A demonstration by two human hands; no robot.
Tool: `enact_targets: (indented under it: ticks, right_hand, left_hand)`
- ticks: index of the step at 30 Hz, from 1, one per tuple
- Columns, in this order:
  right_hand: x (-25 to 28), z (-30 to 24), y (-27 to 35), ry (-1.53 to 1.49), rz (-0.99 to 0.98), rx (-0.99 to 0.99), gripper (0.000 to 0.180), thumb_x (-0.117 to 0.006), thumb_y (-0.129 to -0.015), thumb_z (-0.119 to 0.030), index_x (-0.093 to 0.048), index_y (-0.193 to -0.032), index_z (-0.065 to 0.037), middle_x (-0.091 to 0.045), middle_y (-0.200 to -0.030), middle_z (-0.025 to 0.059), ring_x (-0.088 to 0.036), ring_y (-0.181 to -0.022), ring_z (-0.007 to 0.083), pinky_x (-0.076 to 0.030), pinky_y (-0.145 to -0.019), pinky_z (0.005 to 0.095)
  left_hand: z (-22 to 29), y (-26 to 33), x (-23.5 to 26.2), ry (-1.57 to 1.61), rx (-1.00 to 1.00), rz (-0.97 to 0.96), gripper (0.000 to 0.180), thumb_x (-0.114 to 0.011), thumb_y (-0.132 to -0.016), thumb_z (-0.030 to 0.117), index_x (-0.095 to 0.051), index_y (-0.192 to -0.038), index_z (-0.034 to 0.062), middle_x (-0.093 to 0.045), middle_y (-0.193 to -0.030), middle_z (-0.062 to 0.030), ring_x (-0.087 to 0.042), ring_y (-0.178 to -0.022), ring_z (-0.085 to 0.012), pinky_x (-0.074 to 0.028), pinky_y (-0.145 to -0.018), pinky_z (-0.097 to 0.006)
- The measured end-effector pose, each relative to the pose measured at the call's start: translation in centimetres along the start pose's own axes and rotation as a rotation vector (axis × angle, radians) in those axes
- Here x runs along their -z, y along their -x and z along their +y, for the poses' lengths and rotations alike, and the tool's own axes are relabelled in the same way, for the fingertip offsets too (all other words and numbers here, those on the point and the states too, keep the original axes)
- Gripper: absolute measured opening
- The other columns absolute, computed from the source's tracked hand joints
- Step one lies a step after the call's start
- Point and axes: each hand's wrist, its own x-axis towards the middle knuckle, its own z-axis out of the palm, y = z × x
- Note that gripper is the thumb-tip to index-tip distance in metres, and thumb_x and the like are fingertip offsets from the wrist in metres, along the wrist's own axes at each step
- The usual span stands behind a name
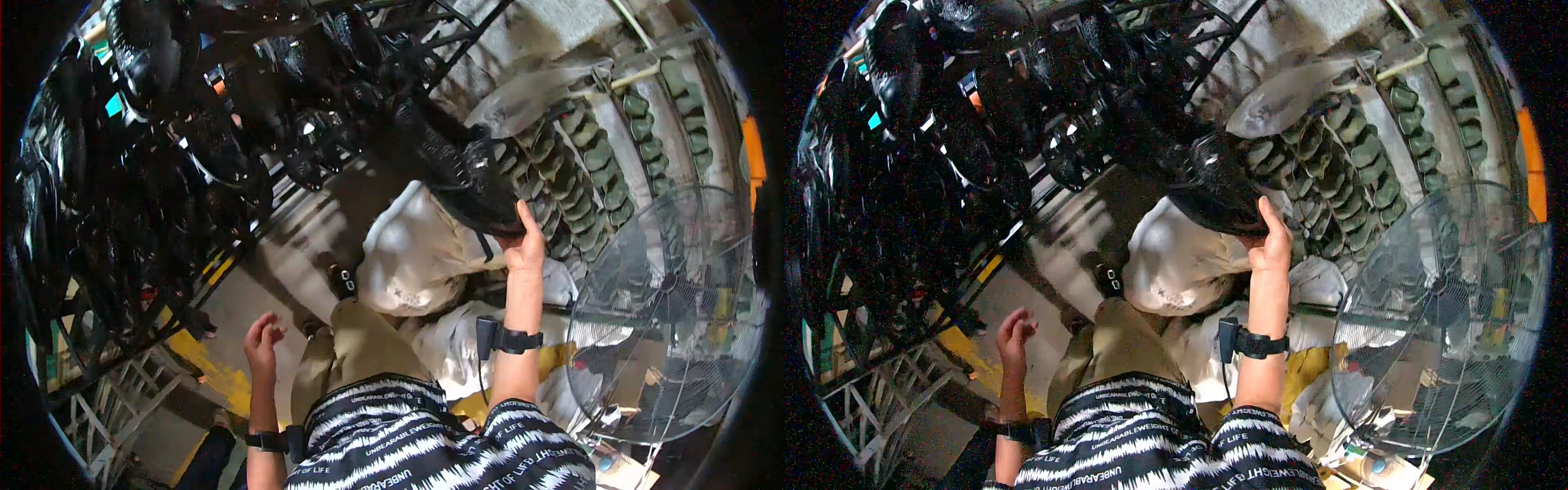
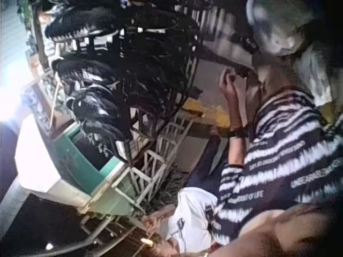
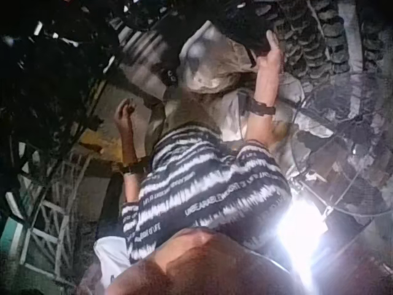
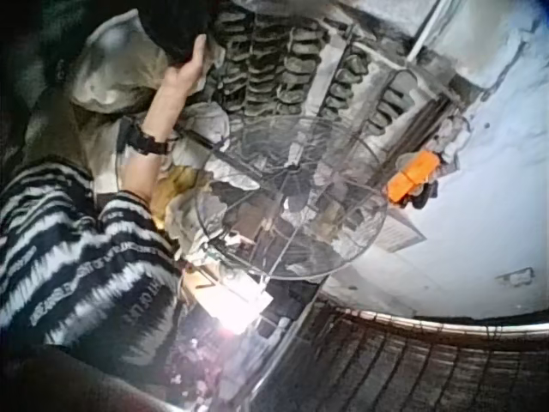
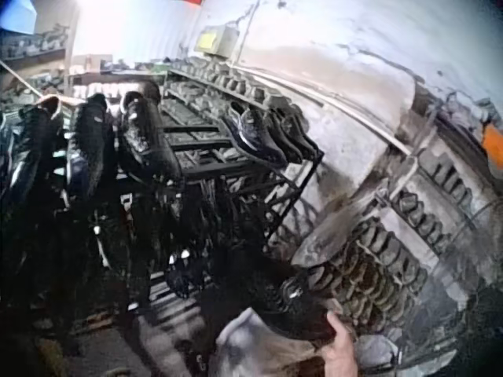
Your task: The person removes shoes from a rack, carries them to a workstation, and holds each shoe against a rotating brush. They then return the shoes to the rack and repeat the process with another pair of shoes.
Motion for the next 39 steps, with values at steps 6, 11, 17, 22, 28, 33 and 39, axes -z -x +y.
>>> enact_targets:
  ticks: [6,11,17,22,28,33,39]
  right_hand:
    - [3.8,1.5,8.0,0.391,-0.118,0.114,0.032,-0.067,-0.072,-0.008,-0.059,-0.100,0.005,-0.061,-0.090,0.0071,-0.057,-0.078,0.0131,-0.045,-0.074,0.0244]
    - [6.9,1.7,14.1,0.635,-0.133,0.090,0.034,-0.072,-0.067,-0.007,-0.061,-0.097,0.005,-0.061,-0.085,0.0047,-0.055,-0.075,0.0099,-0.045,-0.071,0.0226]
    - [10.6,1.3,19.9,0.653,-0.234,-0.038,0.037,-0.072,-0.067,-0.008,-0.059,-0.099,0.005,-0.063,-0.084,0.0060,-0.057,-0.076,0.0097,-0.046,-0.070,0.0224]
    - [15.6,3.8,24.4,0.604,-0.119,0.073,0.036,-0.061,-0.081,-0.024,-0.057,-0.104,0.003,-0.060,-0.086,0.0015,-0.053,-0.079,0.0070,-0.043,-0.072,0.0225]
    - [24.4,9.9,36.4,0.170,-0.095,-0.051,0.059,-0.050,-0.088,-0.036,-0.031,-0.130,0.000,-0.045,-0.121,0.0059,-0.040,-0.107,0.0126,-0.035,-0.091,0.0282]
    - [28.6,11.6,49.2,-0.167,-0.095,-0.045,0.067,-0.058,-0.084,-0.021,-0.020,-0.136,-0.002,-0.038,-0.129,0.0147,-0.034,-0.120,0.0197,-0.031,-0.096,0.0317]
    - [35.3,13.7,58.9,-0.293,0.085,-0.019,0.069,-0.062,-0.079,-0.011,-0.023,-0.135,-0.001,-0.038,-0.129,0.0143,-0.037,-0.117,0.0191,-0.029,-0.098,0.0307]
  left_hand:
    - [9.4,2.9,-8.3,-0.755,-0.859,-0.108,0.038,-0.061,-0.077,0.014,-0.052,-0.112,0.0011,-0.057,-0.098,-0.0118,-0.054,-0.092,-0.0234,-0.044,-0.076,-0.035]
    - [9.1,6.0,-11.6,-1.027,-0.962,-0.544,0.028,-0.071,-0.066,0.026,-0.062,-0.084,0.0062,-0.052,-0.077,-0.0087,-0.050,-0.074,-0.0286,-0.043,-0.064,-0.038]
    - [4.0,9.7,-12.3,-0.694,-0.596,-1.318,0.038,-0.063,-0.077,0.031,-0.060,-0.102,0.0035,-0.057,-0.101,-0.0179,-0.053,-0.096,-0.0316,-0.043,-0.083,-0.037]
    - [0.3,14.5,-13.3,-0.355,-0.110,-1.537,0.032,-0.054,-0.086,0.016,-0.050,-0.113,-0.0002,-0.057,-0.104,-0.0047,-0.050,-0.093,-0.0121,-0.042,-0.082,-0.028]
    - [-4.7,21.8,-13.6,-0.445,0.672,-1.016,0.033,-0.058,-0.083,0.028,-0.056,-0.105,0.0038,-0.061,-0.089,-0.0042,-0.059,-0.075,-0.0127,-0.049,-0.066,-0.028]
    - [-9.2,33.9,-14.6,-0.245,0.855,-0.897,0.033,-0.057,-0.083,0.030,-0.057,-0.100,0.0023,-0.063,-0.086,-0.0055,-0.061,-0.070,-0.0158,-0.051,-0.061,-0.028]
    - [-15.0,43.0,-14.7,-0.420,1.025,-1.072,0.041,-0.051,-0.083,0.037,-0.056,-0.104,0.0016,-0.062,-0.091,-0.0099,-0.061,-0.075,-0.0213,-0.050,-0.068,-0.033]
